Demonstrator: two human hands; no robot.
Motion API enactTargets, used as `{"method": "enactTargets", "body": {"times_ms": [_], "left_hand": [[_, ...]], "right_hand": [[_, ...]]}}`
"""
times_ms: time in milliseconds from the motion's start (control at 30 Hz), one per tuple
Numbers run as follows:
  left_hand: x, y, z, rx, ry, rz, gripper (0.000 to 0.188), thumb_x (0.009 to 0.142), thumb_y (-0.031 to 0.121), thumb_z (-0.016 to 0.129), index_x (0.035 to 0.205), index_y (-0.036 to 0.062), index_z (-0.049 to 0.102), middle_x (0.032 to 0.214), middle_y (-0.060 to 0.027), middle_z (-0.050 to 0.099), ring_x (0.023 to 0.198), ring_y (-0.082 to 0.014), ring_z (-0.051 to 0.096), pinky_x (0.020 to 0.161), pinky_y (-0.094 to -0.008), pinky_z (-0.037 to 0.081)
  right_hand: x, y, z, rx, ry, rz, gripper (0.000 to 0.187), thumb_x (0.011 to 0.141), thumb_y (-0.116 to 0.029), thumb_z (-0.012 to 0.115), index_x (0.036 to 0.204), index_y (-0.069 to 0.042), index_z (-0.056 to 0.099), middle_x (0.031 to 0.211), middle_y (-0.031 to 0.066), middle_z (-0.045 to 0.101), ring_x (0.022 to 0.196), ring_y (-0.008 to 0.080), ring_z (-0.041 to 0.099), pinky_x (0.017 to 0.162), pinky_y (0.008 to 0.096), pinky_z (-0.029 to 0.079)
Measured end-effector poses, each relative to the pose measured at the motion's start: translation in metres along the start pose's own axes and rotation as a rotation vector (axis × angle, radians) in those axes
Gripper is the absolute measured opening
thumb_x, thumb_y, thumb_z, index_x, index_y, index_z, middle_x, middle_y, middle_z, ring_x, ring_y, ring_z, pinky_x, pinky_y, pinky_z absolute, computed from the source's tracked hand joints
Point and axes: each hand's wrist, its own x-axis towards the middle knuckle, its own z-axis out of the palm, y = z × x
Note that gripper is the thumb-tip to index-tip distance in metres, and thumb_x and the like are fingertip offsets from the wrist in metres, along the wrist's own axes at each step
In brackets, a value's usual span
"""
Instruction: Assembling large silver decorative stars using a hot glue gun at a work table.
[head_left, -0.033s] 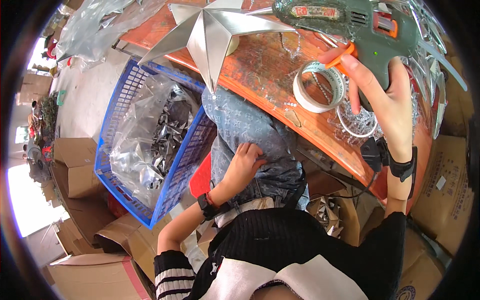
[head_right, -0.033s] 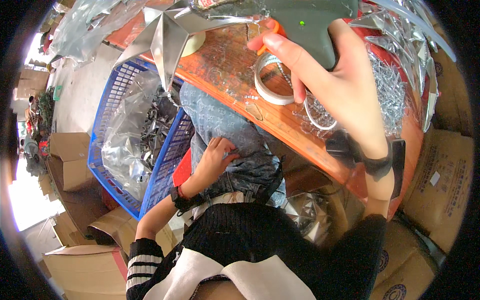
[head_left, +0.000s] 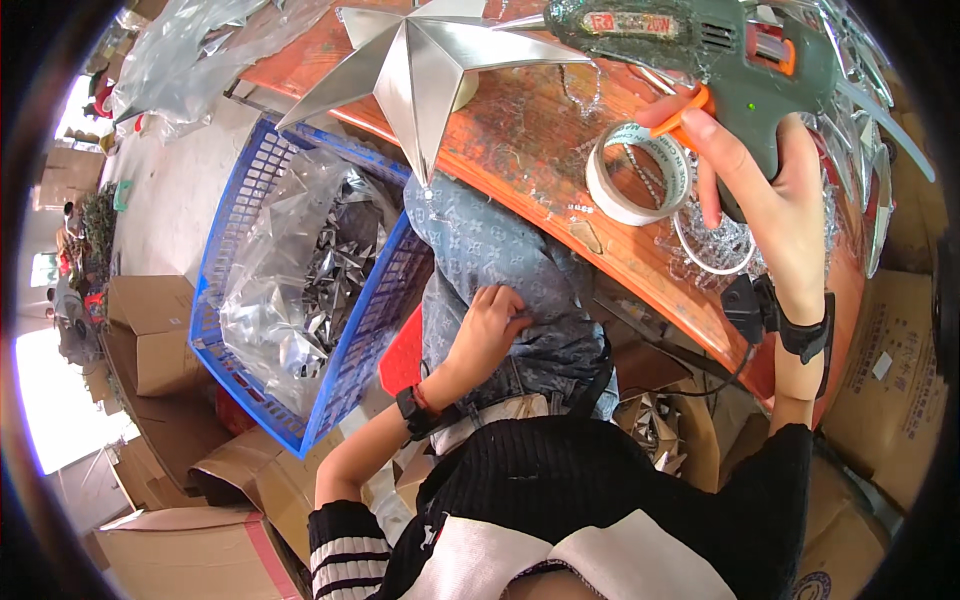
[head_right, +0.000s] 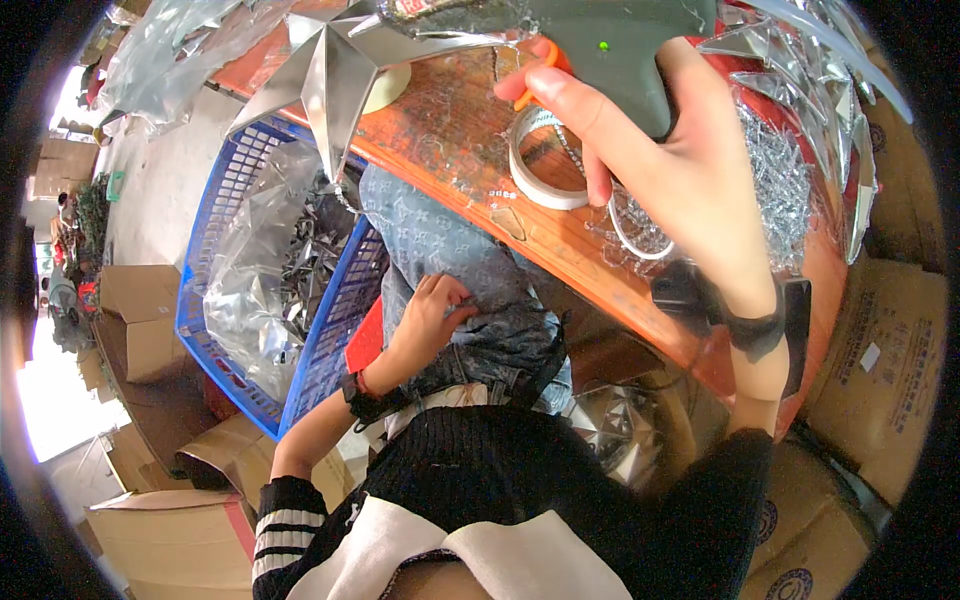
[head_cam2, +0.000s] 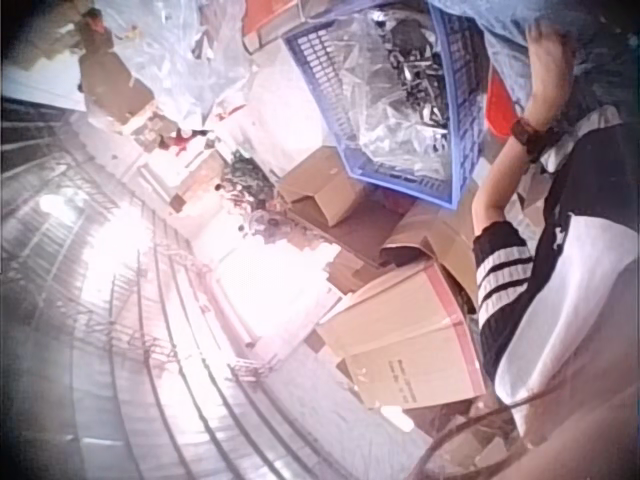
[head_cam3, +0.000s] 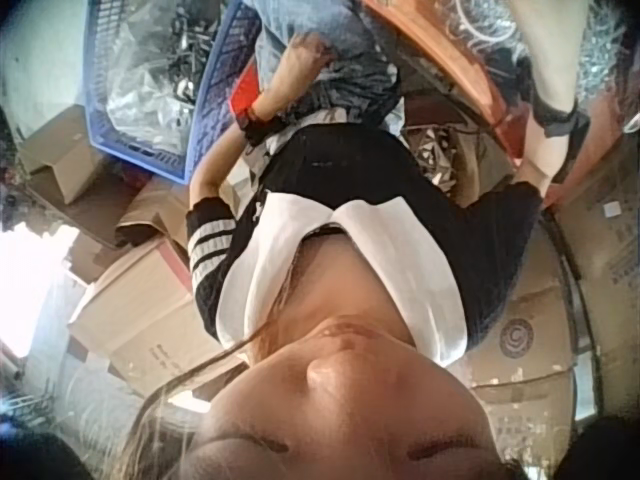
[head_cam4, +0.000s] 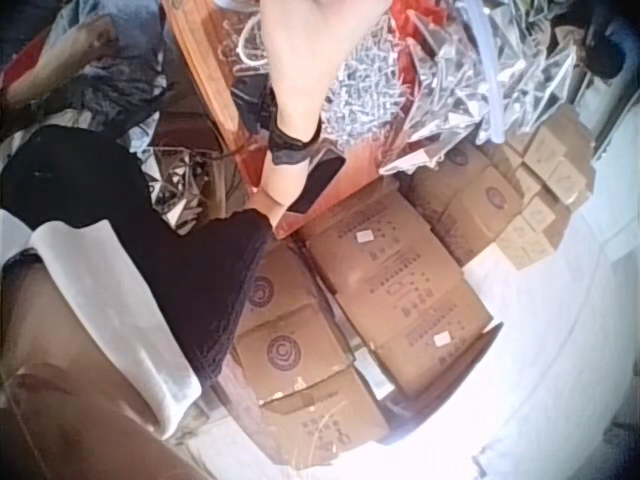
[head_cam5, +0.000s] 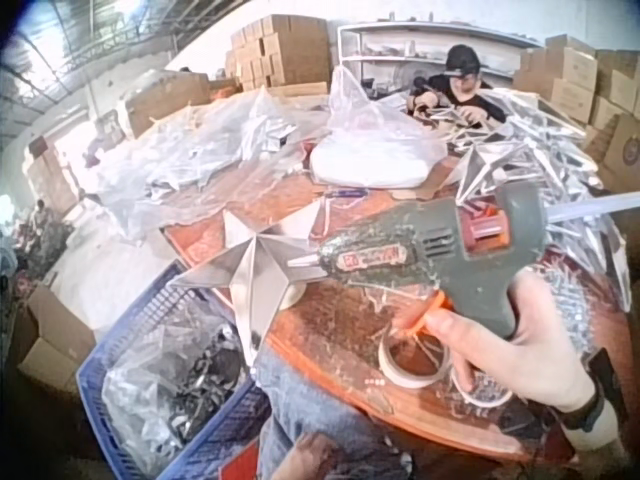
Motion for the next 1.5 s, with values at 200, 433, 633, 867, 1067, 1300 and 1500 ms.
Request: {"method": "enactTargets", "body": {"times_ms": [200,433,633,867,1067,1300,1500], "left_hand": [[-0.002,0.003,0.001,-0.083,0.027,-0.114,0.022,0.075,0.005,0.072,0.091,0.0009,0.057,0.08,-0.0131,0.057,0.078,-0.0303,0.056,0.071,-0.0377,0.046],[0.0,0.008,-0.006,-0.131,0.001,-0.111,0.014,0.077,0.003,0.068,0.086,0.0006,0.057,0.078,-0.0122,0.056,0.077,-0.0295,0.054,0.07,-0.038,0.045],[-0.001,0.007,-0.006,-0.123,0.032,-0.073,0.013,0.078,0.005,0.069,0.084,0.0007,0.06,0.077,-0.0114,0.057,0.073,-0.0272,0.056,0.066,-0.0357,0.047],[0.004,-0.001,-0.01,-0.312,-0.016,-0.279,0.012,0.079,0.009,0.071,0.086,0.0006,0.067,0.08,-0.0125,0.066,0.069,-0.0225,0.065,0.064,-0.0303,0.051],[0.014,-0.026,-0.023,-0.51,-0.33,-0.436,0.015,0.086,0.012,0.068,0.095,-0.0002,0.066,0.085,-0.0038,0.068,0.075,-0.009,0.063,0.07,-0.0254,0.051],[0.031,-0.055,-0.026,-0.76,-0.532,-0.411,0.013,0.085,0.01,0.068,0.095,0.0019,0.067,0.079,-0.0026,0.068,0.073,-0.0064,0.062,0.066,-0.0232,0.05],[0.041,-0.045,-0.037,-0.482,-0.594,-0.273,0.005,0.086,0.004,0.065,0.09,0.0018,0.063,0.087,-0.0039,0.067,0.079,-0.0088,0.063,0.065,-0.0241,0.05]], "right_hand": [[-0.002,0.011,-0.008,-0.072,0.044,0.063,0.024,0.09,-0.021,0.062,0.097,0.001,0.055,0.08,0.0071,0.066,0.043,0.006,0.043,0.05,0.02,0.036],[0.0,0.005,-0.002,-0.013,0.06,0.009,0.025,0.091,-0.022,0.061,0.098,0.001,0.054,0.086,0.0079,0.068,0.044,0.0057,0.043,0.05,0.0198,0.036],[0.001,0.003,-0.001,-0.014,0.036,-0.013,0.023,0.093,-0.021,0.058,0.098,0.002,0.055,0.094,0.009,0.069,0.045,0.0047,0.043,0.053,0.0196,0.038],[0.004,0.005,0.0,0.086,-0.022,-0.049,0.022,0.093,-0.018,0.057,0.101,0.003,0.056,0.097,0.0095,0.068,0.045,0.0042,0.043,0.053,0.0194,0.04],[0.006,0.004,-0.003,0.092,-0.051,-0.036,0.023,0.094,-0.016,0.055,0.104,0.004,0.056,0.1,0.0112,0.068,0.045,0.0046,0.043,0.05,0.0184,0.04],[0.005,0.004,-0.005,0.101,-0.044,-0.039,0.023,0.094,-0.016,0.055,0.105,0.004,0.056,0.1,0.0113,0.068,0.045,0.0047,0.045,0.049,0.0189,0.04],[0.005,0.003,-0.007,0.088,-0.032,-0.029,0.023,0.093,-0.016,0.055,0.105,0.004,0.057,0.099,0.0112,0.068,0.045,0.0048,0.045,0.049,0.019,0.04]]}}
